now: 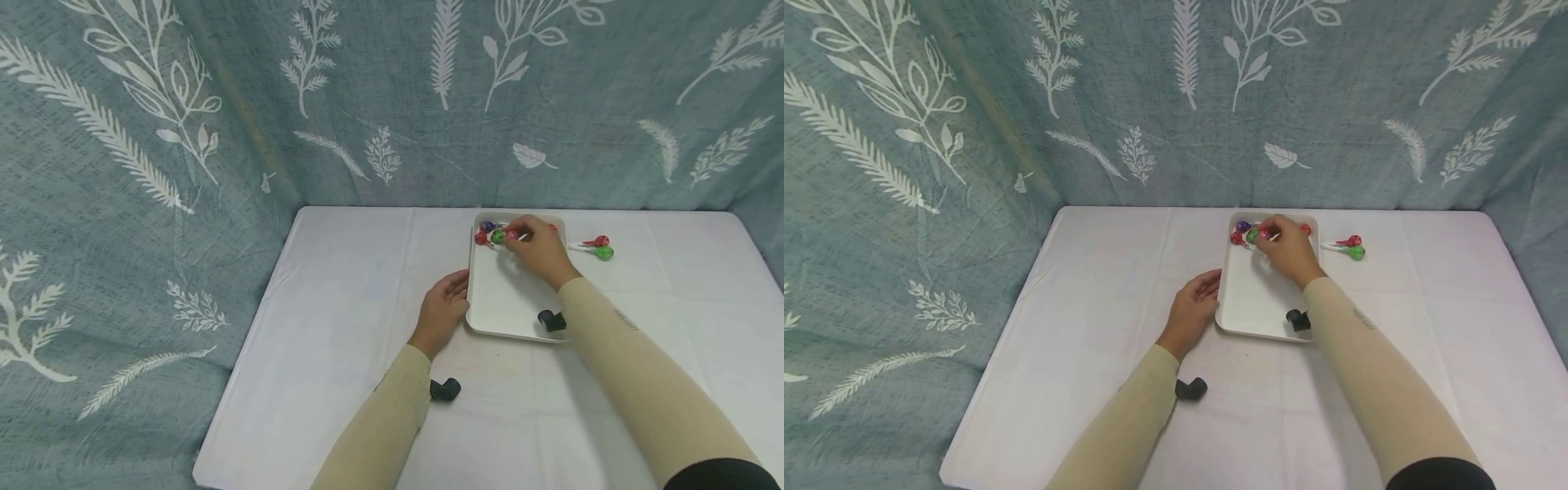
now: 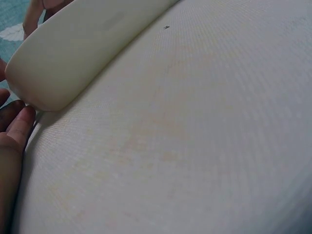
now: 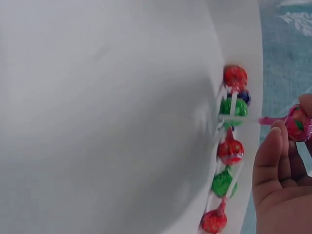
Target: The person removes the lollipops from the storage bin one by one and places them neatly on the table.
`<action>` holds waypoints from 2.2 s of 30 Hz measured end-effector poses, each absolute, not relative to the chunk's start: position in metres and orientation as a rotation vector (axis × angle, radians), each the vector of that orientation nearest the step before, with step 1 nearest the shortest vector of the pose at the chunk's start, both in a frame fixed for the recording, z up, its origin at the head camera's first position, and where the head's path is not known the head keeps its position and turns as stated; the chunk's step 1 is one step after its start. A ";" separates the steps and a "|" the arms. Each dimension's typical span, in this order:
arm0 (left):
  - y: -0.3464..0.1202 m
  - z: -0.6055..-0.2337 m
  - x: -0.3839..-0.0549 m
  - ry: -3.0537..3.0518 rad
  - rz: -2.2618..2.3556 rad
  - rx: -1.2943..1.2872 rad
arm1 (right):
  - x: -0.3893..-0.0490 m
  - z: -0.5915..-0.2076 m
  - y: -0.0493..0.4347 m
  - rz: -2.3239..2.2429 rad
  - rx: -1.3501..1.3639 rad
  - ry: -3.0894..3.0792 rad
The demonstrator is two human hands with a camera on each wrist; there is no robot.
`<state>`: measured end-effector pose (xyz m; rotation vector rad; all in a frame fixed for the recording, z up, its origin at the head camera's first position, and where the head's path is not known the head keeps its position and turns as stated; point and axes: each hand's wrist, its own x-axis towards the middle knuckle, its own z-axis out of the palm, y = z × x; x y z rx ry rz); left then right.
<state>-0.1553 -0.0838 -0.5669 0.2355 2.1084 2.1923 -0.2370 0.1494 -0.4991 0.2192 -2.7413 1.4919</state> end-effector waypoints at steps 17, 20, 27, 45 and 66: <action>-0.084 -0.567 -0.155 2.112 2.201 0.237 | -0.225 -0.487 0.159 1.756 -0.008 -2.689; -0.084 -0.567 -0.155 2.112 2.200 0.231 | -0.225 -0.487 0.161 1.732 -0.027 -2.710; -0.084 -0.564 -0.155 2.135 2.183 0.228 | -0.224 -0.486 0.173 1.716 -0.058 -2.710; -0.083 -0.562 -0.156 2.134 2.169 0.209 | -0.223 -0.480 0.198 1.776 -0.178 -2.629; -0.081 -0.562 -0.155 2.175 2.161 0.216 | -0.217 -0.487 0.228 1.685 -0.252 -2.673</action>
